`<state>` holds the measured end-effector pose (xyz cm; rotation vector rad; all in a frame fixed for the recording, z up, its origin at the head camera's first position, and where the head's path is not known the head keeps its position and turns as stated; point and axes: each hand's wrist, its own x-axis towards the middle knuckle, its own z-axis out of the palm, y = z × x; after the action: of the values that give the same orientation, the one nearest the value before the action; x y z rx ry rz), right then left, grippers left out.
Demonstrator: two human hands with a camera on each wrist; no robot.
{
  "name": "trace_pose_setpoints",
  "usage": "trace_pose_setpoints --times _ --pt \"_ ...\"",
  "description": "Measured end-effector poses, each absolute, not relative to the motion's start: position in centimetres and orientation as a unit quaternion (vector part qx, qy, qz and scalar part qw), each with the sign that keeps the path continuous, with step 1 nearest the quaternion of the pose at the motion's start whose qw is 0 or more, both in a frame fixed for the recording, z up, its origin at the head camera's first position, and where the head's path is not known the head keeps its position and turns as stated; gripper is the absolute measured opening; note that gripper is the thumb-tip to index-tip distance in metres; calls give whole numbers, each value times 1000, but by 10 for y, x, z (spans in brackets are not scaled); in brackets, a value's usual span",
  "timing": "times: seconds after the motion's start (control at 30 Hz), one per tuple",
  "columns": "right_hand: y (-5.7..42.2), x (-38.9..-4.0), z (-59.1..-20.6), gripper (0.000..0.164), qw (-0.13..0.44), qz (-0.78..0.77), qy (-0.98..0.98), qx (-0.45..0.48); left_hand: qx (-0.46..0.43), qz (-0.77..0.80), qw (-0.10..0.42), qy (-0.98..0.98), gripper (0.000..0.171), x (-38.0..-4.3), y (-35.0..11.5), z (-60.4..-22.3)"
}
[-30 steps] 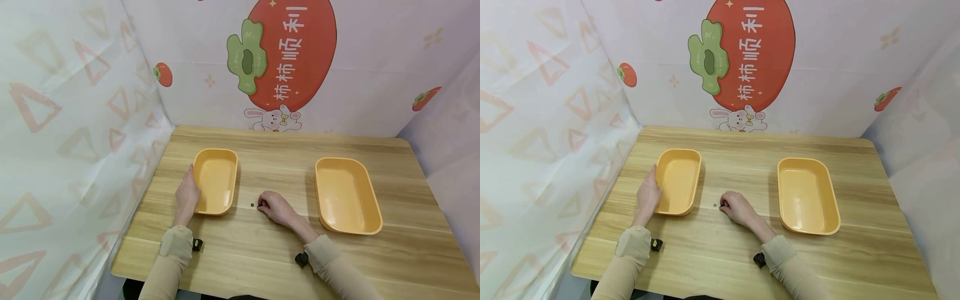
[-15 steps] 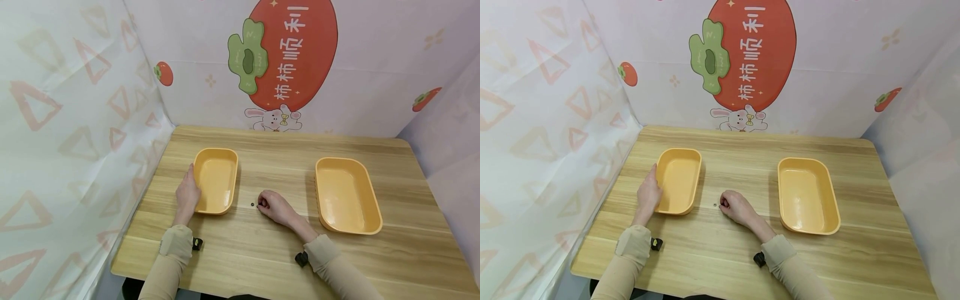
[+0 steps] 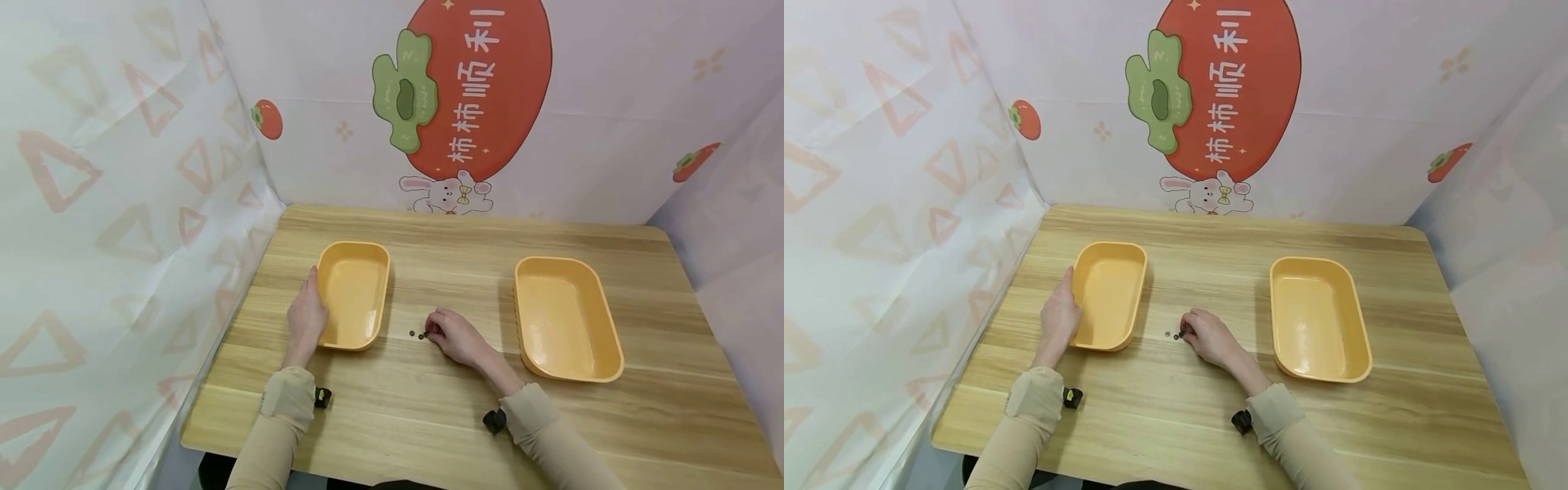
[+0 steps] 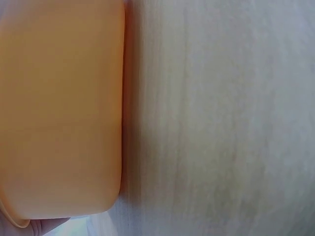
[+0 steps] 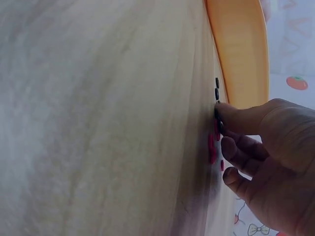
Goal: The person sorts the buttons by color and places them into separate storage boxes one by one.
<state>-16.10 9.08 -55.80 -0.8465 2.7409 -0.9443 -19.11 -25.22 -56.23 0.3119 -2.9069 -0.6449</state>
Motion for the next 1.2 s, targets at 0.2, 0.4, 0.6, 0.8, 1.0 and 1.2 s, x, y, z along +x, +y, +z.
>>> trace_pose_setpoints --times 0.2,0.4,0.6,0.8,1.0,1.2 --pt "89 -163 -561 12 62 -324 901 -283 106 -209 53 -971 84 -182 -244 -542" --pt "89 -163 -562 11 65 -365 887 -275 115 -214 36 -969 86 -177 -241 -531" --pt "88 -167 -564 10 68 -448 862 -226 104 -208 49 -971 90 -185 -253 -551" --pt "89 -170 -563 13 93 -552 816 -144 109 -213 40 -970 93 -199 -269 -584" --pt "89 -171 -560 17 107 -572 804 -123 112 -219 37 -969 94 -199 -267 -580" --pt "85 -172 -554 16 77 -558 815 -131 110 -226 38 -967 89 -194 -258 -563"
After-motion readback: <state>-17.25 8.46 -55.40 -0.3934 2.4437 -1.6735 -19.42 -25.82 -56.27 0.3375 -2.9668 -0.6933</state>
